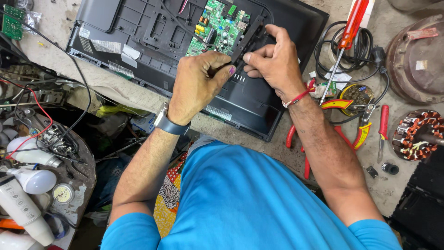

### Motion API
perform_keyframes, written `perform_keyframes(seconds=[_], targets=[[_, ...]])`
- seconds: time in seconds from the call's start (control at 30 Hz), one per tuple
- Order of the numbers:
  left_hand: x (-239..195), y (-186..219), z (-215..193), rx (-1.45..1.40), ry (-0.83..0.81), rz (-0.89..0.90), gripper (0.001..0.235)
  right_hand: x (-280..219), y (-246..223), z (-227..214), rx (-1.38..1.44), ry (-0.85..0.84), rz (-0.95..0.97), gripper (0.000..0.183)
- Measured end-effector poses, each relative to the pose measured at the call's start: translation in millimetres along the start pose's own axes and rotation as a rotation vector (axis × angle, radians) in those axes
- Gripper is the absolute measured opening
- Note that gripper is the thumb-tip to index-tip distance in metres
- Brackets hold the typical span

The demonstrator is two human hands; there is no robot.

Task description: The person uses a screwdriver to remove and install screws on a television's internal circuit board and metal bracket. They handle the bracket, align it with the board, and secure it with screws while working at a cluttered electronics repair bench.

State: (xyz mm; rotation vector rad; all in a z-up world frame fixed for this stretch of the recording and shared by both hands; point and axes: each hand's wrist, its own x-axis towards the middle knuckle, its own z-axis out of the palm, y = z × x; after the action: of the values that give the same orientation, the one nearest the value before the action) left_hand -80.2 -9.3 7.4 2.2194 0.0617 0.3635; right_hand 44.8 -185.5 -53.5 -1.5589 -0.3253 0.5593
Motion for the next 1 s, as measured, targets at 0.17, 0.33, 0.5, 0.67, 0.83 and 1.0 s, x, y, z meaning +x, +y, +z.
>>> perform_keyframes(seconds=[0.17,0.33,0.5,0.67,0.83,1.0], targets=[[2,-4,2,0.089,-0.035,-0.025,0.026,8,-6,-1,-0.221,0.018,-0.042,0.073],[1,-2,-1,0.196,-0.032,0.096,0.025,9,-11,-1,-0.333,0.018,-0.051,0.062],[1,0,6,0.182,0.007,0.093,0.020,18,-6,-1,-0.378,0.052,-0.062,0.056],[10,-5,12,0.297,-0.017,0.046,0.016,29,2,-8,-0.487,0.032,-0.193,0.052],[16,-15,17,0.263,0.006,0.076,0.013,24,4,-13,-0.470,-0.030,-0.311,0.059],[24,-25,13,0.206,0.020,0.068,0.010,23,1,-13,-0.416,-0.038,-0.290,0.066]])
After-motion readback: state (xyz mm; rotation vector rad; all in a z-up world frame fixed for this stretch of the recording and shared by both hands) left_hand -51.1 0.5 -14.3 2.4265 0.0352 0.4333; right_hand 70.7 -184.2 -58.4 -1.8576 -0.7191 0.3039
